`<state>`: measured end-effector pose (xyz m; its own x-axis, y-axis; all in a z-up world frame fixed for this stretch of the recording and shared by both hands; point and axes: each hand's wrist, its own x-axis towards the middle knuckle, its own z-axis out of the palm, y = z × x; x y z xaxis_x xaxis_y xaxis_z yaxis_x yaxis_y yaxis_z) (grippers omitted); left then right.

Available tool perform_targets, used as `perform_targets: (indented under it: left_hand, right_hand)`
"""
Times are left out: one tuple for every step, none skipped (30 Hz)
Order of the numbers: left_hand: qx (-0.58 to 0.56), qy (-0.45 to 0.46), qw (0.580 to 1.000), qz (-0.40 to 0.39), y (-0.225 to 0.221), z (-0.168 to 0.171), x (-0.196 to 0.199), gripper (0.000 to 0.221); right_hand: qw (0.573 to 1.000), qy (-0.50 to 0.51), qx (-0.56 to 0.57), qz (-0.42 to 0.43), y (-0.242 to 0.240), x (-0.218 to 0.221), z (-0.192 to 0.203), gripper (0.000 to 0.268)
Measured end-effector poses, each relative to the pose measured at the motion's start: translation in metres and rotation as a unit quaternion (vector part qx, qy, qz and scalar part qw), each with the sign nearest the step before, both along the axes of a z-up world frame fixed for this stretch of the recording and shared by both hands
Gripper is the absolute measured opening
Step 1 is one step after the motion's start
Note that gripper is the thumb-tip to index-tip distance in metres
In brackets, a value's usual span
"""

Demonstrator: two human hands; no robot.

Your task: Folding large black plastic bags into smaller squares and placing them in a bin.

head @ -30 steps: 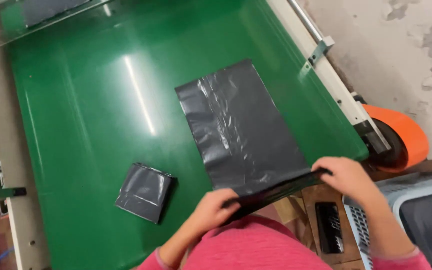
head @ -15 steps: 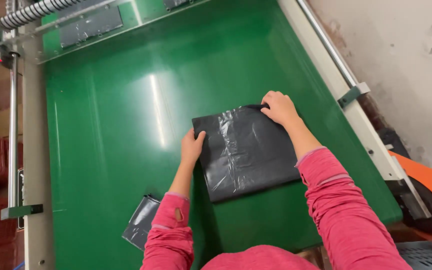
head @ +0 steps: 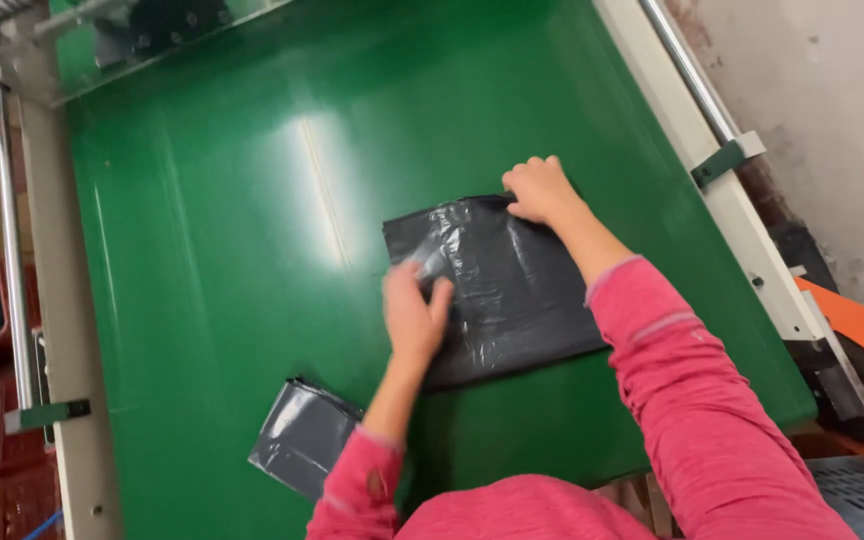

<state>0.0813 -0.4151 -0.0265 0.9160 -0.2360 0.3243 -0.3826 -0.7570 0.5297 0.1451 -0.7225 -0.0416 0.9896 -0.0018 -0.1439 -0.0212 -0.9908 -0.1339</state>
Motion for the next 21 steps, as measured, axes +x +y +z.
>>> perform_targets:
  left_hand:
    - [-0.095,0.142,0.984,-0.039,-0.002,-0.014,-0.011,0.053]
    - [-0.185,0.281,0.938,-0.079,-0.003,-0.029,-0.021,0.060]
    - [-0.185,0.286,0.937,-0.079,0.003,-0.032,-0.028,0.060]
    - [-0.371,0.438,0.817,-0.055,0.009,-0.035,-0.034,0.070]
    - [-0.529,0.557,0.640,-0.022,0.016,-0.039,-0.039,0.082]
    - [-0.528,0.561,0.637,-0.020,0.027,-0.032,-0.043,0.082]
    - [-0.569,0.570,0.592,-0.010,0.033,-0.026,-0.043,0.089]
    - [-0.608,0.578,0.545,0.000,0.039,-0.019,-0.044,0.096]
    - [-0.609,0.578,0.543,0.000,0.046,-0.029,-0.049,0.096]
    - [-0.612,0.571,0.546,0.028,0.053,-0.040,-0.054,0.095]
    - [-0.612,0.566,0.550,0.054,0.058,-0.051,-0.058,0.094]
    - [-0.610,0.569,0.549,0.052,0.062,-0.051,-0.069,0.094]
    - [-0.557,0.490,0.670,0.026,0.065,-0.052,-0.078,0.086]
    - [-0.491,0.399,0.775,-0.002,0.068,-0.052,-0.087,0.079]
    - [-0.491,0.399,0.774,-0.003,0.069,-0.025,-0.099,0.079]
    - [-0.304,0.229,0.923,-0.057,0.070,0.002,-0.110,0.084]
    - [-0.089,0.040,0.990,-0.104,0.073,0.029,-0.122,0.091]
    - [-0.089,0.040,0.990,-0.102,0.077,0.026,-0.122,0.091]
    - [0.045,-0.048,0.980,-0.186,0.080,0.022,-0.123,0.075]
    - [0.177,-0.135,0.939,-0.264,0.083,0.018,-0.123,0.060]
    - [0.176,-0.133,0.939,-0.262,0.083,0.008,-0.121,0.060]
  right_hand:
    - [0.997,-0.064,0.035,0.022,0.005,-0.013,0.006,0.031]
    - [0.988,-0.128,0.068,0.044,0.011,-0.025,0.011,0.027]
    - [0.989,-0.122,0.069,0.043,0.023,-0.055,0.033,0.027]
    - [0.973,-0.205,0.077,0.076,0.036,-0.084,0.054,0.029]
    - [0.948,-0.287,0.085,0.107,0.049,-0.111,0.076,0.030]
    - [0.949,-0.283,0.085,0.105,0.059,-0.142,0.070,0.030]
    - [0.938,-0.316,0.096,0.102,0.065,-0.169,0.068,0.028]
    - [0.926,-0.347,0.107,0.100,0.071,-0.197,0.065,0.026]
    - [0.927,-0.345,0.105,0.101,0.076,-0.213,0.056,0.026]
    - [0.932,-0.336,0.111,0.083,0.080,-0.230,0.048,0.025]
    - [0.936,-0.327,0.117,0.061,0.084,-0.247,0.038,0.023]
    - [0.936,-0.326,0.115,0.058,0.086,-0.256,0.034,0.023]
    - [0.938,-0.327,0.105,0.042,0.088,-0.263,0.029,0.024]
    - [0.939,-0.329,0.096,0.026,0.089,-0.270,0.025,0.025]
    - [0.939,-0.329,0.095,0.026,0.091,-0.275,0.023,0.025]
    - [0.943,-0.319,0.088,0.020,0.094,-0.278,0.020,0.024]
    - [0.948,-0.308,0.084,0.016,0.097,-0.281,0.017,0.024]
    - [0.947,-0.308,0.085,0.017,0.107,-0.281,0.026,0.024]
    - [0.952,-0.298,0.070,0.008,0.115,-0.280,0.034,0.029]
    - [0.956,-0.288,0.055,-0.001,0.123,-0.279,0.043,0.034]
    - [0.957,-0.286,0.056,0.001,0.138,-0.278,0.047,0.034]
